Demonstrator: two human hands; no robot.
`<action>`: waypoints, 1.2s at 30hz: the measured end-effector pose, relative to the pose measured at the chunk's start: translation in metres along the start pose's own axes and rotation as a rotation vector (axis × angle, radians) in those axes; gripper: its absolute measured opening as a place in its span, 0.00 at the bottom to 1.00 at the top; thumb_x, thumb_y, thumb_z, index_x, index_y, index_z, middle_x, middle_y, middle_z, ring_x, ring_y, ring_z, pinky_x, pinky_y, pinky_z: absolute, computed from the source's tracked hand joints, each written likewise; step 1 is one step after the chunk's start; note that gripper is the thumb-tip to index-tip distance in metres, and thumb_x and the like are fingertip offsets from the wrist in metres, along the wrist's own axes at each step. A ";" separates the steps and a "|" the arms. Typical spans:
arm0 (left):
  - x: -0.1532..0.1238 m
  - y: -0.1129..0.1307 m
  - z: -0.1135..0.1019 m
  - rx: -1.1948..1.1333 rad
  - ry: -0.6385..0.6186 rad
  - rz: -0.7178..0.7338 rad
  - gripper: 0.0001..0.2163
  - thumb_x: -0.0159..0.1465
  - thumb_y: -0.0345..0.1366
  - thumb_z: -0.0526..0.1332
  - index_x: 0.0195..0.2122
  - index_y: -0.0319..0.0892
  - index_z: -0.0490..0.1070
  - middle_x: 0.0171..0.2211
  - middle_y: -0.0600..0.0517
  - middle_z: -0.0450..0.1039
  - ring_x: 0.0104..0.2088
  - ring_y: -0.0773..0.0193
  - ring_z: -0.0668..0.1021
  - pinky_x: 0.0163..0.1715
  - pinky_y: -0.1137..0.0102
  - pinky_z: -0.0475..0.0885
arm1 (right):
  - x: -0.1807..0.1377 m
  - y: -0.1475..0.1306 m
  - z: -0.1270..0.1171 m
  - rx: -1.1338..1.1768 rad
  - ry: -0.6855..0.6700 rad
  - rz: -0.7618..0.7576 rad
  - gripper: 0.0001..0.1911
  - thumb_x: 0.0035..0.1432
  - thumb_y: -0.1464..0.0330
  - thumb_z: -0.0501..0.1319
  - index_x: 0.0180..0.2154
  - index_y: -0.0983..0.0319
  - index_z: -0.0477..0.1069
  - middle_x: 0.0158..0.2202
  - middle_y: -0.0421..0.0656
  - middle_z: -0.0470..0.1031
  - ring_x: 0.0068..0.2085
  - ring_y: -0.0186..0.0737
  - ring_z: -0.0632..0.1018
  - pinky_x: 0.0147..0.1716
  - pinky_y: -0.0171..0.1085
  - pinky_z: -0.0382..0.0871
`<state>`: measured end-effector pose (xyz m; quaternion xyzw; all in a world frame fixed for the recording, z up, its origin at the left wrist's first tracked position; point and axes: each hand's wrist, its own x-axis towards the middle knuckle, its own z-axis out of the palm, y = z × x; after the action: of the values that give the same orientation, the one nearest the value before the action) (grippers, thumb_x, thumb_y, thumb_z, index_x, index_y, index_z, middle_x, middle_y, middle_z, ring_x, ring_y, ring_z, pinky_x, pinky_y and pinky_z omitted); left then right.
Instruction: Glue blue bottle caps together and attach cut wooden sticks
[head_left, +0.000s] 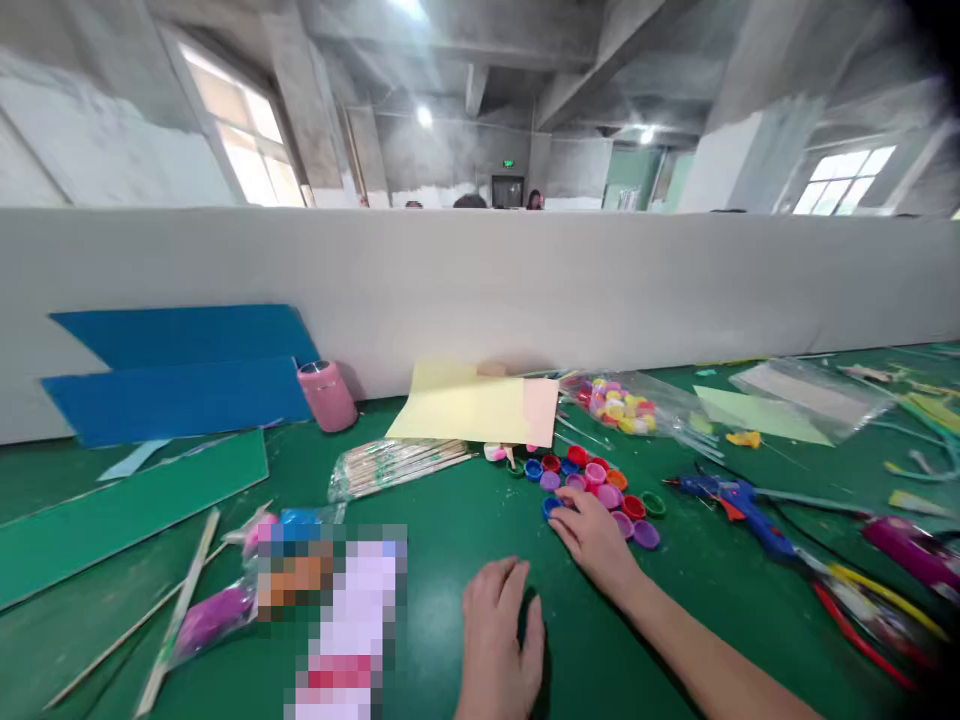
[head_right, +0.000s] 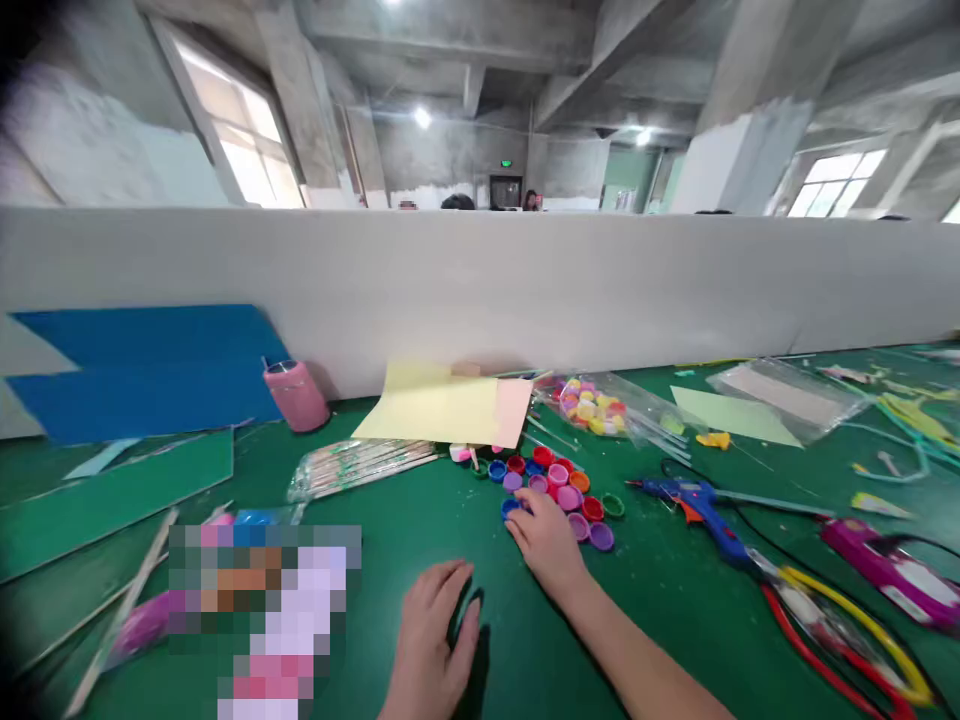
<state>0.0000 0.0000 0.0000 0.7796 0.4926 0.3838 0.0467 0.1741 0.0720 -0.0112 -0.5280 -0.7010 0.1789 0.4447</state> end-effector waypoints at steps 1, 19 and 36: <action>-0.002 -0.001 0.000 -0.005 0.009 -0.012 0.12 0.56 0.29 0.55 0.42 0.36 0.69 0.38 0.39 0.72 0.39 0.54 0.74 0.36 0.58 0.72 | 0.000 0.000 -0.002 -0.005 0.033 0.016 0.09 0.51 0.64 0.57 0.28 0.60 0.74 0.40 0.48 0.73 0.42 0.49 0.71 0.44 0.47 0.62; 0.001 -0.004 -0.004 -0.962 0.043 -0.746 0.19 0.51 0.42 0.62 0.42 0.37 0.70 0.37 0.42 0.74 0.36 0.56 0.75 0.36 0.64 0.71 | -0.042 -0.078 0.020 0.472 -0.160 0.191 0.15 0.57 0.65 0.54 0.23 0.63 0.73 0.33 0.45 0.72 0.39 0.40 0.73 0.38 0.35 0.68; 0.007 -0.002 -0.015 -1.007 0.102 -0.829 0.14 0.50 0.38 0.63 0.38 0.39 0.73 0.35 0.47 0.74 0.37 0.60 0.74 0.37 0.68 0.69 | -0.047 -0.074 0.017 0.165 -0.155 -0.008 0.06 0.56 0.70 0.55 0.30 0.61 0.70 0.35 0.43 0.69 0.37 0.36 0.73 0.37 0.32 0.67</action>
<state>-0.0093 0.0025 0.0136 0.3886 0.5140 0.5543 0.5269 0.1198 0.0053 0.0120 -0.4715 -0.7182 0.2745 0.4319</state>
